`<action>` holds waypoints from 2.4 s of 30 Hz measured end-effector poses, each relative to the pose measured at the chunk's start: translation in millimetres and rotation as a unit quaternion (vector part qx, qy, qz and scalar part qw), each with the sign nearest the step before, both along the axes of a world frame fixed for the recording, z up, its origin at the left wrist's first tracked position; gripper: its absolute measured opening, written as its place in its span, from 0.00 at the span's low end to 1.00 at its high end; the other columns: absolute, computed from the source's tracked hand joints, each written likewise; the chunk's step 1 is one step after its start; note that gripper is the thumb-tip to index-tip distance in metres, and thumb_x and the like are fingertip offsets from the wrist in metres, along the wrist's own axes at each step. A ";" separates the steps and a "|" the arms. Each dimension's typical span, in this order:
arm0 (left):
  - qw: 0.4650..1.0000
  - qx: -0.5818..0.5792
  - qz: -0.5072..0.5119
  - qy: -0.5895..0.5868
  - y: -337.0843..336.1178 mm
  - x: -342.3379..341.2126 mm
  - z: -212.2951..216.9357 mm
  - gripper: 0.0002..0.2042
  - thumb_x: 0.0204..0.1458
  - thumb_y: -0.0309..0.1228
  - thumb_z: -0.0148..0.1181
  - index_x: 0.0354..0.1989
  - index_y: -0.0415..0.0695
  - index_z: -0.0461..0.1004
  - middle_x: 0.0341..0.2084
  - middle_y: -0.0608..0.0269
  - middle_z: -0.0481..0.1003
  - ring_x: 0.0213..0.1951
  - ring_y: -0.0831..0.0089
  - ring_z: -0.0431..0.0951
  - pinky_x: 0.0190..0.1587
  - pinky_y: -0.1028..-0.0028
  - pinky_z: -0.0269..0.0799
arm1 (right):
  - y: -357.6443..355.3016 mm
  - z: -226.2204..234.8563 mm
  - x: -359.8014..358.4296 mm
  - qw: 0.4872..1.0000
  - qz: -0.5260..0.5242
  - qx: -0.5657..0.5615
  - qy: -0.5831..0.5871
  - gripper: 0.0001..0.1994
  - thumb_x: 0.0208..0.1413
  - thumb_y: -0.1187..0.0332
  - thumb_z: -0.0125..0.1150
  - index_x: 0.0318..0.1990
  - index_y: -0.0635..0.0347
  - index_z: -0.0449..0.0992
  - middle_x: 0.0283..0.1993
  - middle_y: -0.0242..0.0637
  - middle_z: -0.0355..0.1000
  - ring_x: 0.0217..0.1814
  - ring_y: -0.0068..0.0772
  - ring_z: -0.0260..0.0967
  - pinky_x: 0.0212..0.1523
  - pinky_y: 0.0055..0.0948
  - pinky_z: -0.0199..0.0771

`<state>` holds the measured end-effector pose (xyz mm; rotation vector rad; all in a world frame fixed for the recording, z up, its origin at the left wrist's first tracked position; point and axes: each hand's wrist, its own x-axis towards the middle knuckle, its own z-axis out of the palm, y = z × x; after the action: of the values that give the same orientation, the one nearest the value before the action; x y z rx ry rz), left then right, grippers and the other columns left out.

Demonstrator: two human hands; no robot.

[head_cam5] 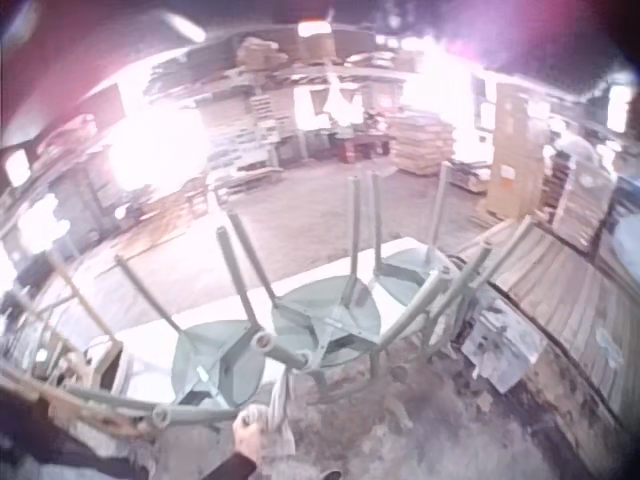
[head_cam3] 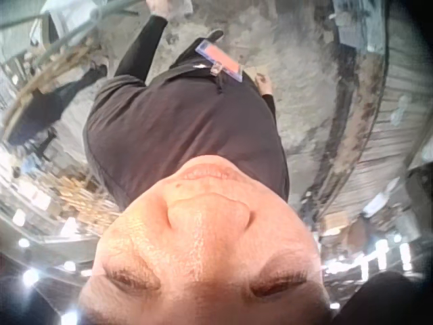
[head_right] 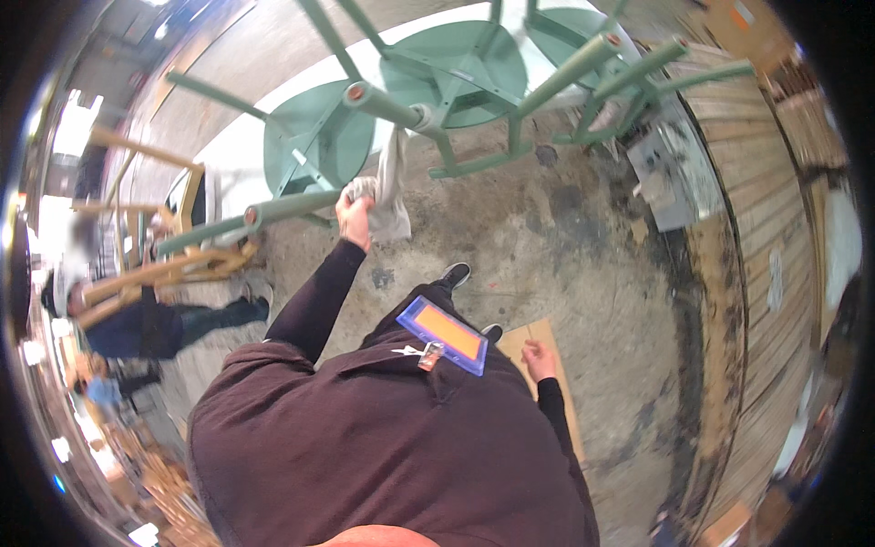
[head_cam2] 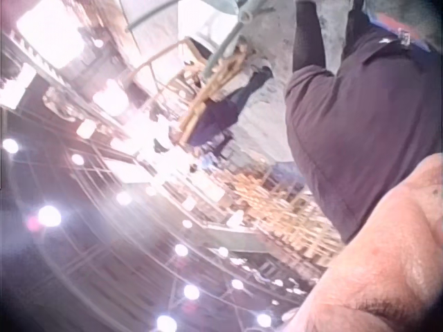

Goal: The person wipes the underside and legs of green metal chairs with a cloth, then lifts and repositions the chairs onto a wooden pallet. The person repeats the wiping process on another chair.

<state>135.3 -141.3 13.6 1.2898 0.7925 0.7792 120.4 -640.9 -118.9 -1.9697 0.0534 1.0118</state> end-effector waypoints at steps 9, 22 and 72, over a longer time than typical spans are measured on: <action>0.953 -0.149 0.264 0.011 1.7 -229.0 -3.1 0.13 0.38 0.17 0.55 0.35 0.43 0.74 0.31 0.67 0.75 0.37 0.71 0.76 0.45 0.69 0.73 | 104.2 12.9 79.7 0.953 0.237 0.004 -0.189 0.23 0.57 0.59 0.65 0.56 0.63 0.78 0.52 0.51 0.81 0.53 0.43 0.81 0.55 0.38 0.79; 0.965 0.162 0.204 0.035 287.0 -342.6 83.6 0.34 0.54 0.30 0.75 0.68 0.40 0.64 0.53 0.62 0.75 0.52 0.73 0.75 0.58 0.71 0.71 | 512.6 146.7 6.9 0.940 0.254 0.225 0.020 0.59 0.52 0.52 0.77 0.79 0.51 0.36 0.42 0.40 0.80 0.31 0.26 0.77 0.29 0.37 0.79; 0.956 0.192 0.221 -0.017 232.0 -236.6 106.5 0.26 0.57 0.23 0.66 0.63 0.41 0.62 0.51 0.49 0.76 0.54 0.60 0.78 0.61 0.62 0.71 | 633.4 115.9 39.9 0.896 0.115 0.424 0.064 0.18 0.60 0.72 0.68 0.57 0.62 0.75 0.50 0.30 0.79 0.51 0.21 0.74 0.55 0.28 0.75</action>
<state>-101.4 90.7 120.1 1.4526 0.9472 1.3641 160.3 -7.5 -3.1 -1.1180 -0.4838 1.0687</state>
